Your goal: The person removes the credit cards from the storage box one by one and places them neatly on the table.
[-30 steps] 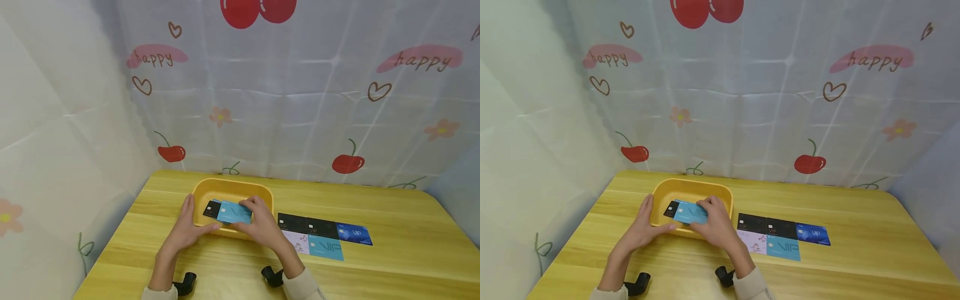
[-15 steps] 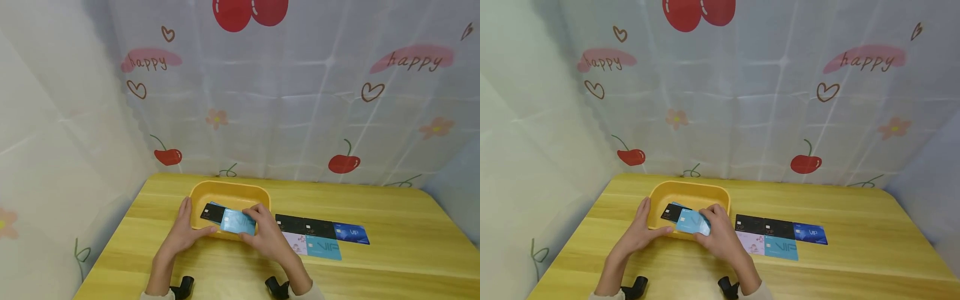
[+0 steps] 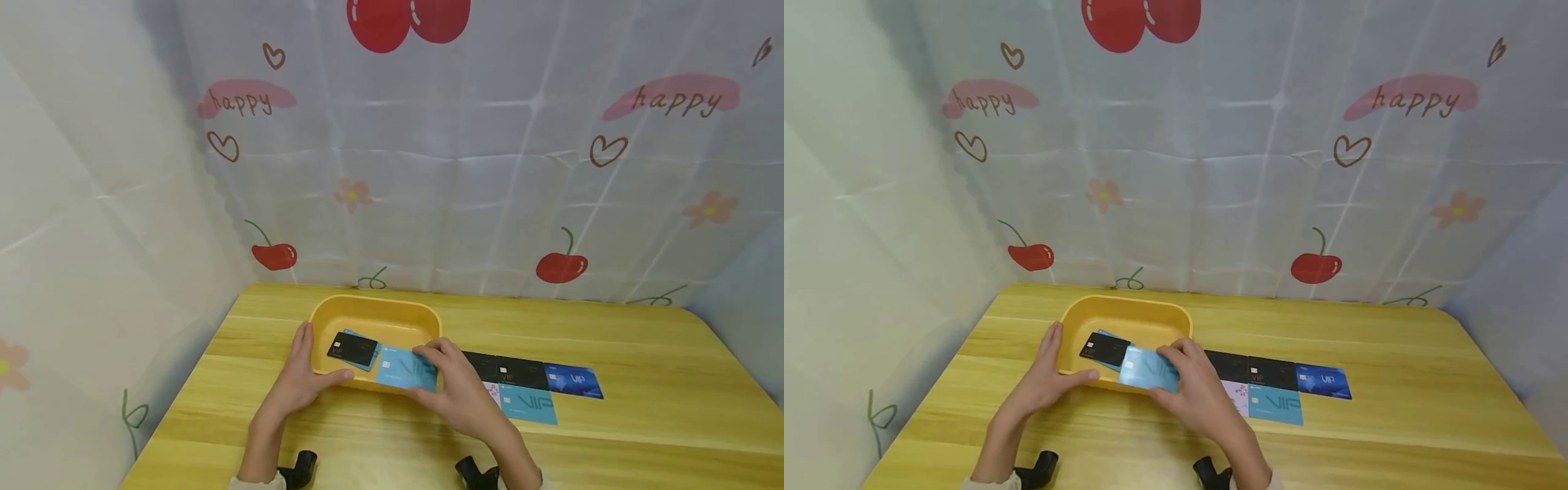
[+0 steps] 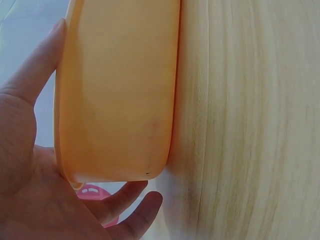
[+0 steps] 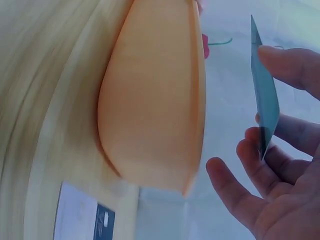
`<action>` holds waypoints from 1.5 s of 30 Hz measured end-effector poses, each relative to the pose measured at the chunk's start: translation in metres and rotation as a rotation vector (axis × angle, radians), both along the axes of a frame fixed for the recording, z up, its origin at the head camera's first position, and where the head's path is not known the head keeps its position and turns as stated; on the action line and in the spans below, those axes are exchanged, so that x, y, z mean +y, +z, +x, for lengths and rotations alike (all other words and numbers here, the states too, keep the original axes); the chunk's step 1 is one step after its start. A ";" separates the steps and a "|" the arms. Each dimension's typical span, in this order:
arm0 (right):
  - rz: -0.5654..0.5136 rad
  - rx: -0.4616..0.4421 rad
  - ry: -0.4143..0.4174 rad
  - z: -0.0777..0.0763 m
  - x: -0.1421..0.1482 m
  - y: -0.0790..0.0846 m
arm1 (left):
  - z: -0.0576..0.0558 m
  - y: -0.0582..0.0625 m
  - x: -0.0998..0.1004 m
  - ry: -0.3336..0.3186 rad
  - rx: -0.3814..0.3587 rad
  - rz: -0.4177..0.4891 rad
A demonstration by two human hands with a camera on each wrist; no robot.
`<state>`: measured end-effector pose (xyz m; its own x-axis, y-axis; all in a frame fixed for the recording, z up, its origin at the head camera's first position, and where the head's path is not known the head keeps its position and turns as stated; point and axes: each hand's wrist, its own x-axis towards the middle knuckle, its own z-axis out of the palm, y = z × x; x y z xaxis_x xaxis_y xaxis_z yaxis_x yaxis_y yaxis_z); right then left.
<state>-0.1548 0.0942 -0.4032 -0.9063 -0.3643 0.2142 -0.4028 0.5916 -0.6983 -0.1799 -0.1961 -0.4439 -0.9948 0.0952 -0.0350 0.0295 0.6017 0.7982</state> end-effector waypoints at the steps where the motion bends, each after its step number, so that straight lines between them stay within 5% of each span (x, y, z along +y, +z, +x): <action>1: 0.010 0.002 -0.004 0.002 0.003 0.000 | 0.000 0.000 0.000 -0.001 0.000 -0.002; 19: 0.119 -0.035 0.039 0.019 0.079 -0.010 | 0.002 -0.001 0.001 0.003 -0.010 0.012; 29: 0.150 -0.167 -0.003 0.019 0.133 -0.010 | 0.002 -0.002 0.000 0.006 0.004 0.001; 37: 0.158 -0.096 -0.044 0.020 0.195 -0.010 | 0.001 -0.002 0.003 -0.004 0.002 0.002; 45: 0.170 -0.250 -0.031 0.016 0.226 -0.017 | 0.001 -0.002 0.001 0.005 -0.002 0.001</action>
